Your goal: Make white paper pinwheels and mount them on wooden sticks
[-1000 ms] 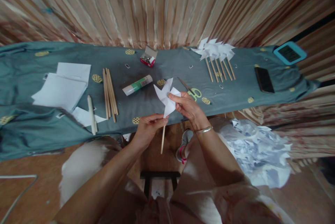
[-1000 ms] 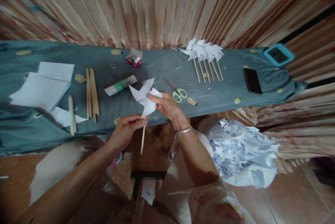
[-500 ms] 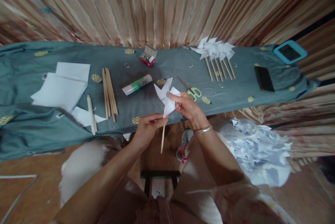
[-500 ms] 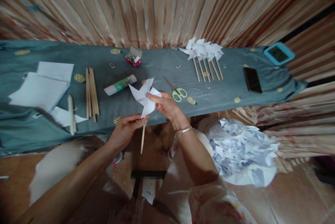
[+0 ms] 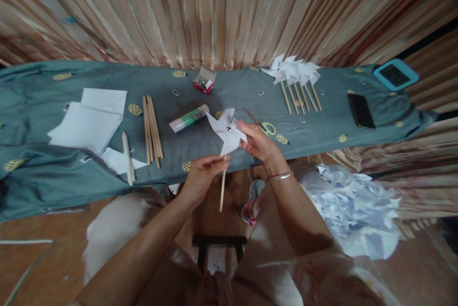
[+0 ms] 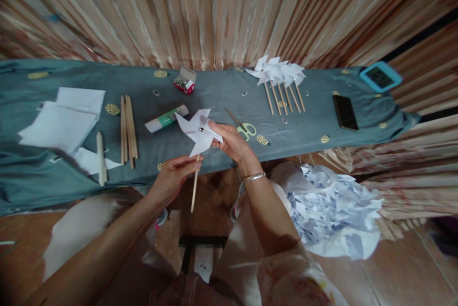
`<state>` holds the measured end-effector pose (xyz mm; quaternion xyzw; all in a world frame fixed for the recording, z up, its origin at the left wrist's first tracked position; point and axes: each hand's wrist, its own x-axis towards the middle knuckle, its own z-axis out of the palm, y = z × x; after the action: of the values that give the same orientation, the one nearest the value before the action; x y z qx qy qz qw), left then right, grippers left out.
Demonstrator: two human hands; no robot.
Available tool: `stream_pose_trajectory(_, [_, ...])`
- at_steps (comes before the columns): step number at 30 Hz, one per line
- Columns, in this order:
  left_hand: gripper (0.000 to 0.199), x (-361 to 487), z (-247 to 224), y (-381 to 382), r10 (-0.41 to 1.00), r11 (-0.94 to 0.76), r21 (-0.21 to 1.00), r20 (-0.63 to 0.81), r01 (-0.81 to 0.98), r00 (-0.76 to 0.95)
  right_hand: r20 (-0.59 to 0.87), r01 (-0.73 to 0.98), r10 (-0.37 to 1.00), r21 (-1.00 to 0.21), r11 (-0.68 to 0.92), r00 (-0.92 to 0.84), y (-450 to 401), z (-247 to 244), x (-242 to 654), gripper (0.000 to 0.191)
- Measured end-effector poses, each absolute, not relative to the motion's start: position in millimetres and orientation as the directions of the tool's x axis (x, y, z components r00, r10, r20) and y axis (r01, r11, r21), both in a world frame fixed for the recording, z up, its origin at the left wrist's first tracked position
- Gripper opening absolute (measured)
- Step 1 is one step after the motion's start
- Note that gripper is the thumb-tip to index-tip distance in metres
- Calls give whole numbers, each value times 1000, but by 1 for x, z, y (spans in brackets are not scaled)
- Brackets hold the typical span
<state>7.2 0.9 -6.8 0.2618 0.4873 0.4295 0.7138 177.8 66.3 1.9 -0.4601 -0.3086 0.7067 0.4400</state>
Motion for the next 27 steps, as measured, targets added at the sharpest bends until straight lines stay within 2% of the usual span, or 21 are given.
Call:
stream_pose_trajectory(19, [45, 15, 8, 26, 923, 384, 851, -367, -359, 118, -301, -486, 952, -825, -288, -53, 81, -1, 195, 37])
stream_pose_trajectory(22, [43, 21, 10, 34, 927, 374, 858, -357, -351, 115, -288, -521, 958, -819, -241, 9, 83, 3, 195, 37])
stream_pose_trajectory(27, [39, 30, 9, 45, 931, 365, 858, -349, -361, 109, -265, -486, 957, -856, -178, 115, 85, 8, 196, 35])
